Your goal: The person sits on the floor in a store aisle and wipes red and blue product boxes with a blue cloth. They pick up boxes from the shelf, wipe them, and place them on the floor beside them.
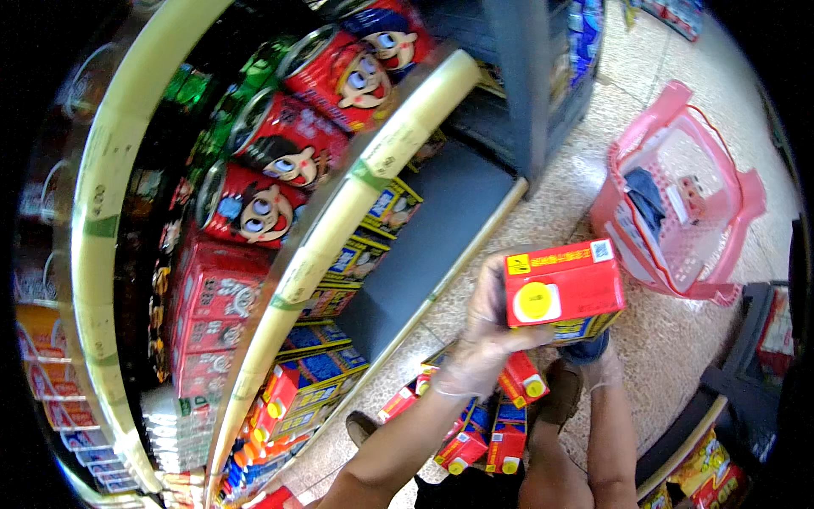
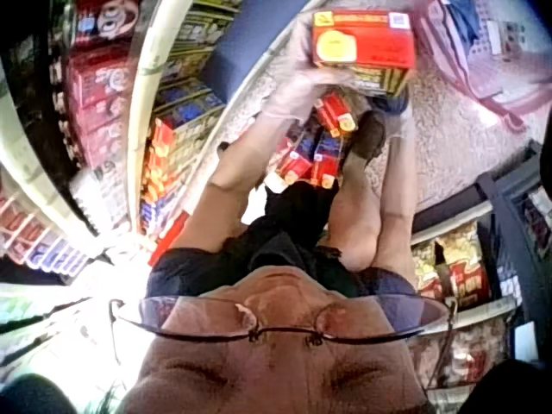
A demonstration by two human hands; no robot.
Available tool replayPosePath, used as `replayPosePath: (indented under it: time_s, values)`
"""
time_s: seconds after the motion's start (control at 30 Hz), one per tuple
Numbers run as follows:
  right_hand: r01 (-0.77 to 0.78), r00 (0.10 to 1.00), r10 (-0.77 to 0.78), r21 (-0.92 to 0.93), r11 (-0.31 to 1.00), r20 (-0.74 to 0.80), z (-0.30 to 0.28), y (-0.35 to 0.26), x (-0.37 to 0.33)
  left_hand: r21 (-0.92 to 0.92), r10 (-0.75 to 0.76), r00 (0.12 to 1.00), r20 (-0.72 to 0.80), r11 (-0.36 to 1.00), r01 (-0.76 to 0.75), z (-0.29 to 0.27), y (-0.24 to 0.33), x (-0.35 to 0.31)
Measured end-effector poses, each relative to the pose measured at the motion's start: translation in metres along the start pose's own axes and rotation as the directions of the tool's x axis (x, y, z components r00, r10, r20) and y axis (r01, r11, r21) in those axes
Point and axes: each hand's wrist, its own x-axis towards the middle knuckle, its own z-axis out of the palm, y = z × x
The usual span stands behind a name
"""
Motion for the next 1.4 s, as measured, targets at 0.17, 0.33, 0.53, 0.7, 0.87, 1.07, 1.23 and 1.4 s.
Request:
replayPosePath:
  time_s: [0.17,0.33,0.53,0.7,0.87,1.07,1.23,1.4]
  values:
    - [0.000,0.993,0.027,0.227,0.974,-0.115,0.004,-0.059,0.036,0.050,0.024,0.959,0.282,0.998,-0.039,-0.017,-0.007,0.008]
    - [0.229,0.945,-0.109,-0.384,0.894,0.308,0.049,-0.152,0.031,0.571,-0.091,0.960,0.264,0.817,-0.079,-0.027,-0.024,0.014]
    - [-0.161,0.939,0.177,-0.079,0.984,0.295,0.016,-0.124,0.047,0.285,-0.144,0.985,0.092,0.952,0.112,-0.016,-0.035,0.014]
    - [0.069,0.956,-0.088,-0.077,0.995,-0.280,0.029,-0.034,0.045,-0.123,0.055,0.978,-0.203,0.989,-0.081,-0.010,-0.044,0.023]
    - [0.374,0.807,-0.559,-0.568,0.733,-0.190,0.080,-0.009,0.005,0.108,0.214,0.868,-0.448,0.977,-0.185,0.004,-0.075,0.025]
    - [0.316,0.754,-0.655,-0.844,0.434,-0.054,0.039,0.026,0.012,0.163,0.133,0.872,-0.471,0.985,-0.062,-0.013,-0.109,0.020]
    - [0.157,0.821,-0.479,-0.682,0.714,-0.312,0.024,0.035,0.004,0.385,-0.131,0.949,-0.287,0.891,0.239,-0.022,-0.110,0.011]
    - [0.102,0.830,-0.474,-0.758,0.645,-0.292,0.024,0.001,-0.009,0.814,-0.296,0.929,-0.223,0.468,0.345,-0.034,-0.099,-0.013]
